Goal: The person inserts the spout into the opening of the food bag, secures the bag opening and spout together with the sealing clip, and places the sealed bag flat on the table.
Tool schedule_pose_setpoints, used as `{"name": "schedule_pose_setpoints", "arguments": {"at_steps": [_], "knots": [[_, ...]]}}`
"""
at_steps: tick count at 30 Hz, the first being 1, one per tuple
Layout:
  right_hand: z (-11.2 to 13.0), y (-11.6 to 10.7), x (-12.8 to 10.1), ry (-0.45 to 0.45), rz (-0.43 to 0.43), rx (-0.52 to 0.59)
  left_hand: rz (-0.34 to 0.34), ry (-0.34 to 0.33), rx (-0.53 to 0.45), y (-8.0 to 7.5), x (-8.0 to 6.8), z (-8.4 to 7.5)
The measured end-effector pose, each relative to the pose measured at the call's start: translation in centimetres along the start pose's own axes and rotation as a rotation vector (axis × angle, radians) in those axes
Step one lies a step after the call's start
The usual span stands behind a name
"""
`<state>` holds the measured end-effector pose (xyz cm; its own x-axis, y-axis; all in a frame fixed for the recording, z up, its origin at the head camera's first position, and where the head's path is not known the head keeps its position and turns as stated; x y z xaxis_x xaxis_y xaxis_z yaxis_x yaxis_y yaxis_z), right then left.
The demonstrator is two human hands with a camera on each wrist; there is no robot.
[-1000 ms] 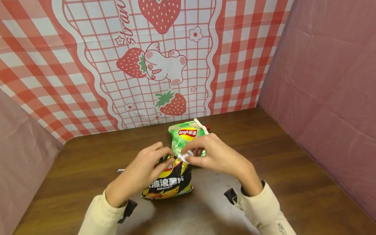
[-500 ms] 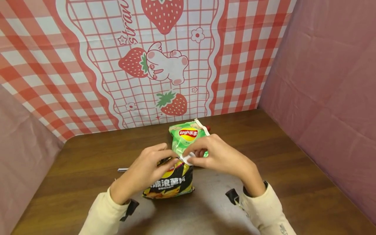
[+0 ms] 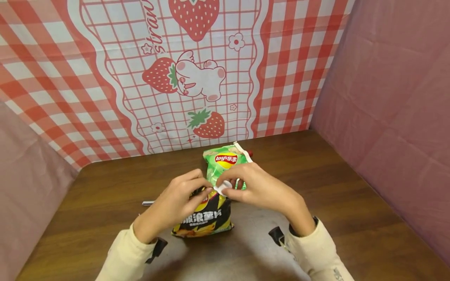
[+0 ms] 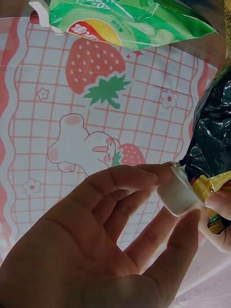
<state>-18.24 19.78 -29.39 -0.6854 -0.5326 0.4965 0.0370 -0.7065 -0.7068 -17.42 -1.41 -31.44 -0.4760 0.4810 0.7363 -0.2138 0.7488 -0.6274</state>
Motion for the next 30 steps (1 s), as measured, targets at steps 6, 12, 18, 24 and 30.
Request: {"name": "schedule_pose_setpoints", "arguments": {"at_steps": [6,12,18,24,30], "knots": [[-0.3,0.3,-0.1,0.02,0.068,0.002,-0.01,-0.004,-0.011,0.1,0.0,0.4],[-0.5,1.0,0.2,0.021,0.07,0.019,-0.009,-0.024,-0.074,0.1,0.0,0.9],[-0.5,1.3,0.3,0.015,0.071,0.04,0.005,-0.046,-0.135,-0.1,-0.1,1.1],[-0.7,1.2,0.3,0.038,0.073,0.014,0.011,-0.055,-0.101,-0.1,-0.1,1.0],[-1.1,1.2,0.3,0.063,0.08,0.015,0.008,-0.061,-0.078,-0.3,-0.1,1.1]]}}
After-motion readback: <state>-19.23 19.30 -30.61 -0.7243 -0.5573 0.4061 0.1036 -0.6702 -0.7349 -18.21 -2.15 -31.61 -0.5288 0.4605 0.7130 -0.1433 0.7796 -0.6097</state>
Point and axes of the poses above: each hand's wrist, its own x-axis towards the middle knuckle, its own y-axis out of the palm, z = x × y, the point moved 2 cm from there along x, towards the middle knuckle, and after that the axes turned 13 degrees about -z, right-handed, at the moved point
